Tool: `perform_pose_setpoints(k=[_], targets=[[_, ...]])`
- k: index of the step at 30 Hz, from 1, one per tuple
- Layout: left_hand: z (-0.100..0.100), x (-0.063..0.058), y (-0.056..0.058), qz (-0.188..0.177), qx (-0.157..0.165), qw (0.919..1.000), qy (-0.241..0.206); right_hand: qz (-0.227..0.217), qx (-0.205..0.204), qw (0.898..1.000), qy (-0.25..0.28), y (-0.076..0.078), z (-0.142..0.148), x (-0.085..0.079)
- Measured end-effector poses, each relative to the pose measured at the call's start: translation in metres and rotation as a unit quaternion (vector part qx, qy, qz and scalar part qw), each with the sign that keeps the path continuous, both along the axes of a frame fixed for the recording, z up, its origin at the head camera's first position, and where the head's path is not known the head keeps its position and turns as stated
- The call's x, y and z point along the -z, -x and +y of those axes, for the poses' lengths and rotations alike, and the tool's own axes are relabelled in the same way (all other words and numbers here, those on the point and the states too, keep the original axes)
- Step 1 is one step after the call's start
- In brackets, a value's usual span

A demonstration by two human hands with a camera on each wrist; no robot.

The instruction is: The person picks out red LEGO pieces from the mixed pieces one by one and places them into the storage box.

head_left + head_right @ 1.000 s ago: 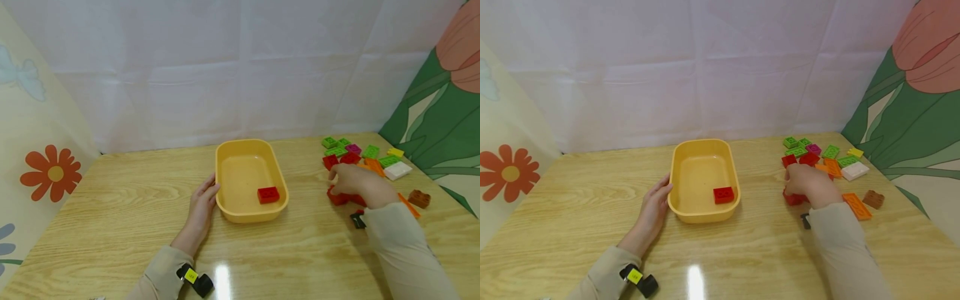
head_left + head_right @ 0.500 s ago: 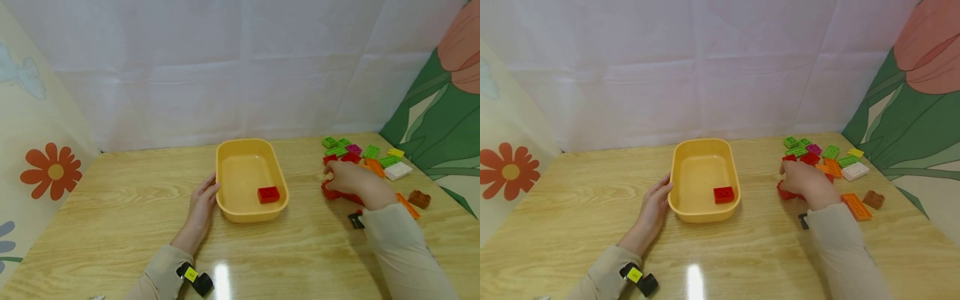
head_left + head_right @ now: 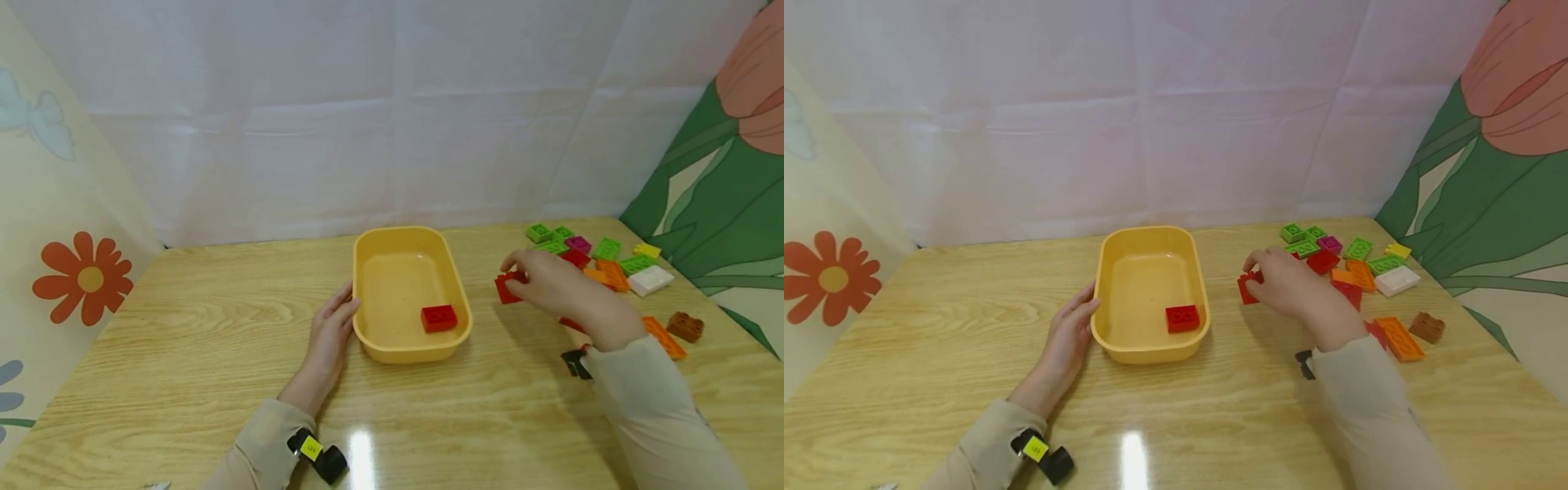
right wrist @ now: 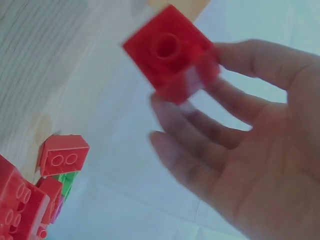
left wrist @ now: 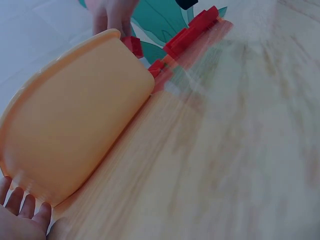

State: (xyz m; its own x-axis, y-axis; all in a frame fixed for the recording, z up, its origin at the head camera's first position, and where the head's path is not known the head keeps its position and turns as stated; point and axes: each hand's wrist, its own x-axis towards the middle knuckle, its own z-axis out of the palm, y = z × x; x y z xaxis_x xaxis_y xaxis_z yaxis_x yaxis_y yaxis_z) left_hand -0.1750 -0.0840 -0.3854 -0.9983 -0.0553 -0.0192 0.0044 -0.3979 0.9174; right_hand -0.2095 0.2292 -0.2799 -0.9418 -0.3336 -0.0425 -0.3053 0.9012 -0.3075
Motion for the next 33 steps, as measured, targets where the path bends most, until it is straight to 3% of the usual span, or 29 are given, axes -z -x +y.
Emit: perform_pose_setpoints(k=[5,12,14,17,21,27,30,33], targets=[[0.000,0.000,0.000,0.002,0.002,1.0000,0.002,0.074,-0.005,0.997,0.004,-0.004,-0.005,-0.001],[0.000,0.000,0.000,0.000,-0.002,1.0000,-0.002,0.119,-0.019,0.992,0.019,-0.011,-0.016,-0.007],[0.000,0.000,0.000,0.000,-0.001,1.0000,-0.003,0.151,-0.035,0.988,0.028,-0.011,-0.020,-0.006],[0.000,0.000,0.000,0.000,-0.001,1.0000,-0.001,0.215,-0.068,0.974,0.038,-0.010,-0.026,-0.002],[0.000,-0.001,-0.001,0.001,-0.002,1.0000,0.001,0.295,-0.120,0.947,0.046,-0.009,-0.034,0.003],[0.000,0.000,0.001,-0.005,-0.005,1.0000,-0.003,0.363,-0.208,0.906,0.065,-0.014,-0.048,0.003],[0.000,-0.001,0.000,-0.005,-0.003,1.0000,-0.003,0.367,-0.229,0.899,0.065,-0.018,-0.056,0.003],[0.000,-0.001,0.000,-0.007,0.002,1.0000,-0.002,0.359,-0.238,0.900,0.059,-0.022,-0.064,0.004]])
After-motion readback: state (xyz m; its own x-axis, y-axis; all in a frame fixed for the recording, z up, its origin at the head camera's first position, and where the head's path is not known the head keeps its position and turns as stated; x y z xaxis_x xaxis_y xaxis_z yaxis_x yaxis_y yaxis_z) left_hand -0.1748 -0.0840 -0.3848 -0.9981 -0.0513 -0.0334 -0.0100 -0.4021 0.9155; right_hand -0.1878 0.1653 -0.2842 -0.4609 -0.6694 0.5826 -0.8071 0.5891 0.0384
